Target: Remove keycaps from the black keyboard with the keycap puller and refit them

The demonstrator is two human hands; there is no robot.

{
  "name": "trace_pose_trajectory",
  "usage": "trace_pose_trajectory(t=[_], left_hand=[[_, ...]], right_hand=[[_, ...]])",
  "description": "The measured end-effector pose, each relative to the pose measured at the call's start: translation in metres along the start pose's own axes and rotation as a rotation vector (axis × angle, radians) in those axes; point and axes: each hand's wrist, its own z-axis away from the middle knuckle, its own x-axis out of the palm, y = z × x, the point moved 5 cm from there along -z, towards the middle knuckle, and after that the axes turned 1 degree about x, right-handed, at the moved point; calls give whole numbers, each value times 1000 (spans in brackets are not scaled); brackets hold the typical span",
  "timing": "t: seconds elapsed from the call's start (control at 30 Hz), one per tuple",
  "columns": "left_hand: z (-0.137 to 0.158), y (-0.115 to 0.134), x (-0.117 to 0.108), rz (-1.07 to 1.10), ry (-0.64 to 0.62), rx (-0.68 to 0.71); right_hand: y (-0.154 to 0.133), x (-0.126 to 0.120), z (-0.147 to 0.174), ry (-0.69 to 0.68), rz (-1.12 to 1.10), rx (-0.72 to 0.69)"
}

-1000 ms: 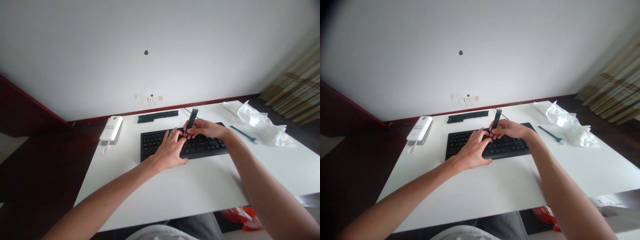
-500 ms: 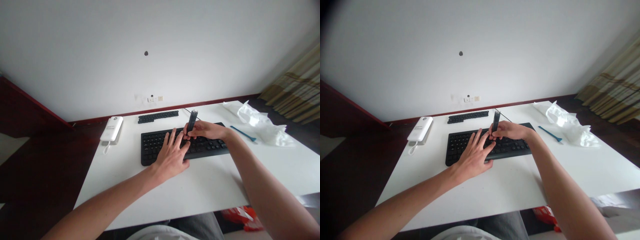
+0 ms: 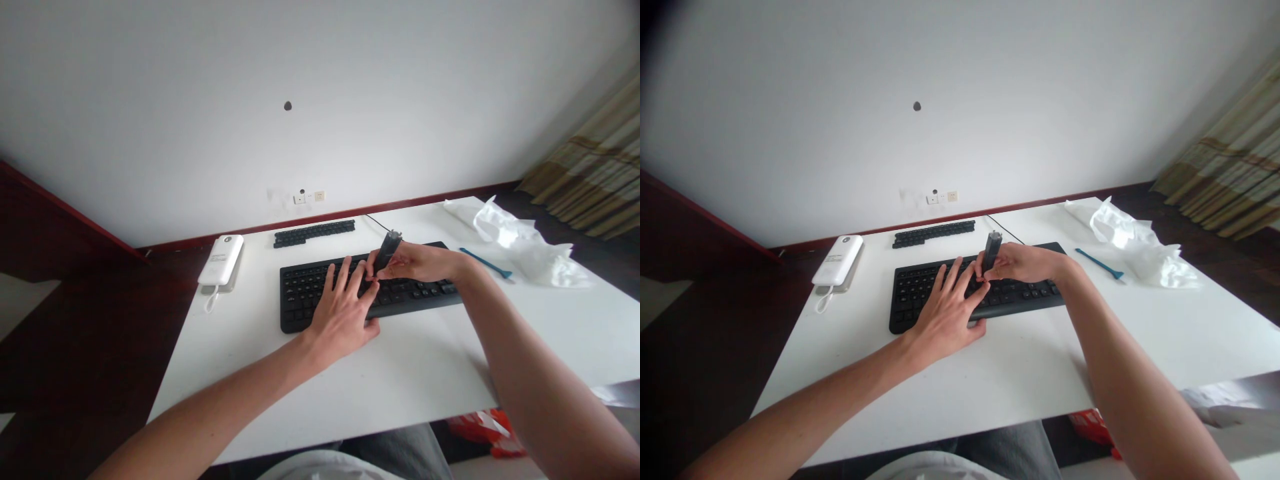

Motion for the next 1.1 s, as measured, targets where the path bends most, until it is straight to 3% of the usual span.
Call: trace_pose_trajectory(t=[0.1, 0.47, 0.6, 0.77, 0.9, 1.1], left_hand=[[0, 0, 0, -5, -8, 0], [0, -3, 0, 32, -10, -15], [0, -3, -1, 21, -10, -15], [3, 0, -1, -13, 1, 2], [4, 1, 1, -41, 16, -3], [6, -2, 4, -37, 32, -14]], right_hand=[[-1, 0, 2, 7, 48, 20], [27, -10, -2, -53, -129, -35], [22, -9, -4, -24, -136, -36], [0, -1, -4, 115, 12, 3], [-15, 9, -5, 271, 272, 93], [-27, 19, -5, 354, 480, 180]])
